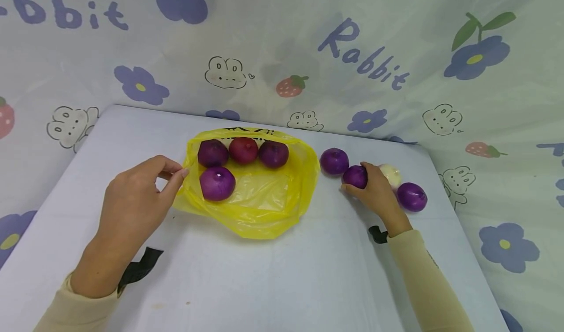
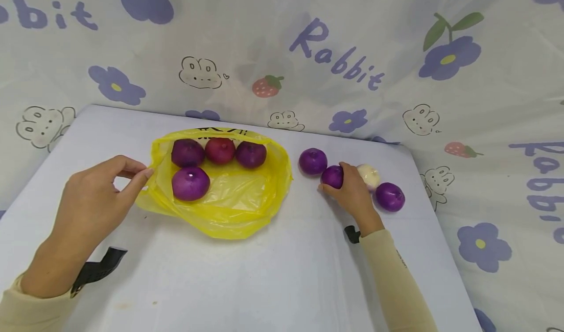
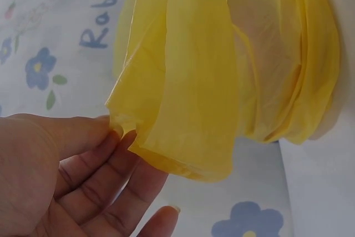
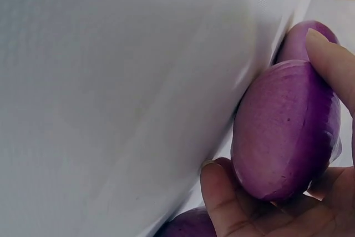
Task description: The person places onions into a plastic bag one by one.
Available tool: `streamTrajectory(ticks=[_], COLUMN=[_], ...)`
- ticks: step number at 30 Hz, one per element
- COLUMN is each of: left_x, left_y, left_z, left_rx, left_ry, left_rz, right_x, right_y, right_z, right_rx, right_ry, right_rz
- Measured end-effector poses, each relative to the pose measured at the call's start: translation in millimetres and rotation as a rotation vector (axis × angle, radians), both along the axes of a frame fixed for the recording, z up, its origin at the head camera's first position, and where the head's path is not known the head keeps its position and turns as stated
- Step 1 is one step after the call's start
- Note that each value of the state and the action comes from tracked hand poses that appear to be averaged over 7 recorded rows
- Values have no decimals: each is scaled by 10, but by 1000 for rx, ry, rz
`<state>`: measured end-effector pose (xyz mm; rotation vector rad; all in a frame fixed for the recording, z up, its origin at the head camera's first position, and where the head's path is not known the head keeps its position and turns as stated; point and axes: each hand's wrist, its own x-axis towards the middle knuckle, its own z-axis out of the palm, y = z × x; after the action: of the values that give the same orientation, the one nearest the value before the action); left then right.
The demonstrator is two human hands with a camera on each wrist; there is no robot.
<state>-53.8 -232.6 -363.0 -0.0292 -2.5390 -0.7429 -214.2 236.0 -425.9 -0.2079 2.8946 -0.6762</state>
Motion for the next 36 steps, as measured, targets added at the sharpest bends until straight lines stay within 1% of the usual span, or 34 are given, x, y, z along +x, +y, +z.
streamTrajectory(ticks=[15,20,26,31,36], left_x=[-5,-1,9,17,18], left_y=[4,3,10,11,9], left_z=[5,5,12,17,12], left_rx=[-3,-1,-5,-6,-7], left_ry=[3,5,0,-10,-8], left_rz=[-5,-6,-3,1,2], right_x=[55,78,137,197,255], right_y=[22,30,30,21,7], right_z=[41,44,65,112,163], right_rx=[-16,-23,-35,-34,-26], right_ry=[21,41,59,75,100], right_rz=[2,3,-1,-3,13])
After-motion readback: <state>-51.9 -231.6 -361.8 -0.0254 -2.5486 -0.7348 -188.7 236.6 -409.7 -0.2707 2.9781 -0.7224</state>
